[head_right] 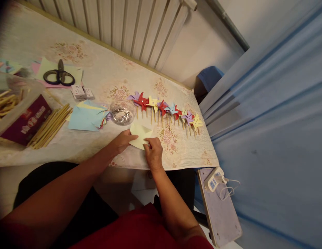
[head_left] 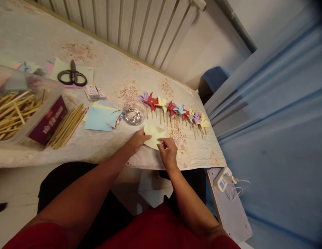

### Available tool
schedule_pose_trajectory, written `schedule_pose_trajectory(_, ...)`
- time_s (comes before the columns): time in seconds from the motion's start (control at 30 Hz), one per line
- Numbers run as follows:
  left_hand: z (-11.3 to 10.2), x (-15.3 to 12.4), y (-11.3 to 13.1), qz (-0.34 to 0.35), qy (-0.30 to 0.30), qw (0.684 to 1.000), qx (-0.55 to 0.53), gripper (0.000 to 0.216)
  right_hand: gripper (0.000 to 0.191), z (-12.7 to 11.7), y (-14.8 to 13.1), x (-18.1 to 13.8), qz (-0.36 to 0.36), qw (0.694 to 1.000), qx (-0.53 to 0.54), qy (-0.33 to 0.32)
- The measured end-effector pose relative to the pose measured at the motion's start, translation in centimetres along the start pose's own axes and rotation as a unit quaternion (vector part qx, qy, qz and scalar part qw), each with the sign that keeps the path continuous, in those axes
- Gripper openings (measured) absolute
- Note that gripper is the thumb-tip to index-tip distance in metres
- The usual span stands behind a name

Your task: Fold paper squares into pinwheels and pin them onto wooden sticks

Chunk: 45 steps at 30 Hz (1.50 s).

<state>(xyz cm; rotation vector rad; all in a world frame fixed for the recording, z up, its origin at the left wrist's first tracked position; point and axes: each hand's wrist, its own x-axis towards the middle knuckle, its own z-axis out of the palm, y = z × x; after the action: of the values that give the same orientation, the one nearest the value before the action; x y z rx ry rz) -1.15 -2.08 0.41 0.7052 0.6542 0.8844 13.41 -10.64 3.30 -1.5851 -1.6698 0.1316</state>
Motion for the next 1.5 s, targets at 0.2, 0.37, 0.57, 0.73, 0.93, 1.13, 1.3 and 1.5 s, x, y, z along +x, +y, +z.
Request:
schedule_pose_trajectory(0.2,-0.3,0.2,-0.4,0.005,-0.001,1.0,0.009,0.046,0.024,-0.2,0.5,-0.3,-0.031,0.995,0.053,-0.076)
schedule_pose_trajectory(0.37,-0.2,0.2,-0.4,0.003,-0.002,1.0,0.022,0.048,0.02,0.0,0.2,0.0,0.024,0.991,0.087,-0.099)
schedule_pose_trajectory(0.57,0.1,0.0,-0.2,0.014,-0.006,0.999,0.046,0.043,0.011,0.4,-0.4,0.8,0.083,0.989,0.081,-0.09)
schedule_pose_trajectory(0.73,0.3,0.0,-0.4,0.004,0.001,0.998,0.066,0.039,0.015,0.8,-0.1,1.1,0.088,0.989,0.076,-0.088)
schedule_pose_trajectory(0.93,0.1,0.1,-0.6,0.018,-0.007,0.997,0.072,0.039,0.013,1.4,0.2,1.5,0.178,0.979,0.067,-0.072)
schedule_pose_trajectory(1.13,0.3,-0.1,-0.4,0.018,-0.019,0.997,0.072,0.04,0.019,1.8,-0.2,2.0,0.227,0.969,0.063,-0.075)
schedule_pose_trajectory(1.3,0.3,-0.1,-0.4,0.012,-0.018,0.997,0.077,0.041,0.021,1.9,-0.7,2.2,0.233,0.97,0.027,-0.068)
schedule_pose_trajectory(1.5,0.0,0.1,-0.5,0.011,-0.01,0.997,0.077,0.041,0.02,2.0,-0.9,2.3,0.232,0.97,0.011,-0.07)
